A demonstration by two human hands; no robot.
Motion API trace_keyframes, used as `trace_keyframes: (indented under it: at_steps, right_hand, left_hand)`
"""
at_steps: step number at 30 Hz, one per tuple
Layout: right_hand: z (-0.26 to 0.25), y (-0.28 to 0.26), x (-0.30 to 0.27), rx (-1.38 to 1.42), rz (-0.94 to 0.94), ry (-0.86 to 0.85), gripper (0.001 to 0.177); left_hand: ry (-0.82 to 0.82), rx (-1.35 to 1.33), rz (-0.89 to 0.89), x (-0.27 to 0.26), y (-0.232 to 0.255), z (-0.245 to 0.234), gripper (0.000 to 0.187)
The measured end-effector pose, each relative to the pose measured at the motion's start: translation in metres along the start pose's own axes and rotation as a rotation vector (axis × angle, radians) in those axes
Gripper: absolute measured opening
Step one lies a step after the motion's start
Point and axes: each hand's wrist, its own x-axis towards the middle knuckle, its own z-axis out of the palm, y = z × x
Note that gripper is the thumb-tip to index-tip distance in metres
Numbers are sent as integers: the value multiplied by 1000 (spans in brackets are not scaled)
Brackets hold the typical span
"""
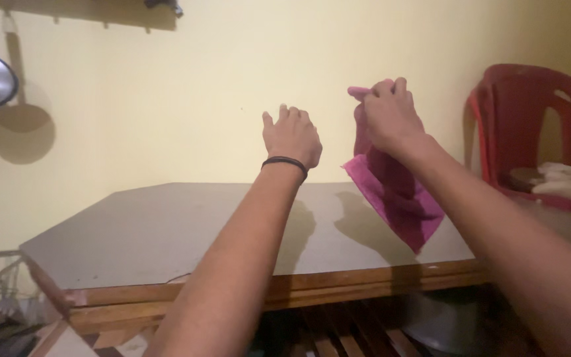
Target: The person wipes a gray table surface with a pink cloth, then cleans a black tray by wiping both sides. The person also briefly handles a small potted plant on the floor before returning to wipe the tray and placing it on the table.
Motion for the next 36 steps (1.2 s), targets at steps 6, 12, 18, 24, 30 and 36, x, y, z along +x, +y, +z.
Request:
trace_keyframes:
  at_steps: [6,12,18,24,30,36]
  right_hand:
    - [17,-16,5,-60,-28,-29,37]
    - [41,-26,-14,41,-86,55,33]
    - [67,-23,-37,42,-50,-34,58]
    - [112,-49,-69,274,271,-586,49]
    - [138,-76,-117,189,320,-1058,69]
    - [175,-51,-137,203,267,-989,65]
  left_hand:
    - [5,-24,-36,-3,-15,9,45]
    - [-44,-73,-33,-12,-12,22,42]
    - [-110,-169,11,-29,5,59,46]
    - [-255,-253,0,-56,19,101,51]
    - [-485,-197,8,-90,16,127,56]
    - [-881,-341,-112,-80,-10,124,43]
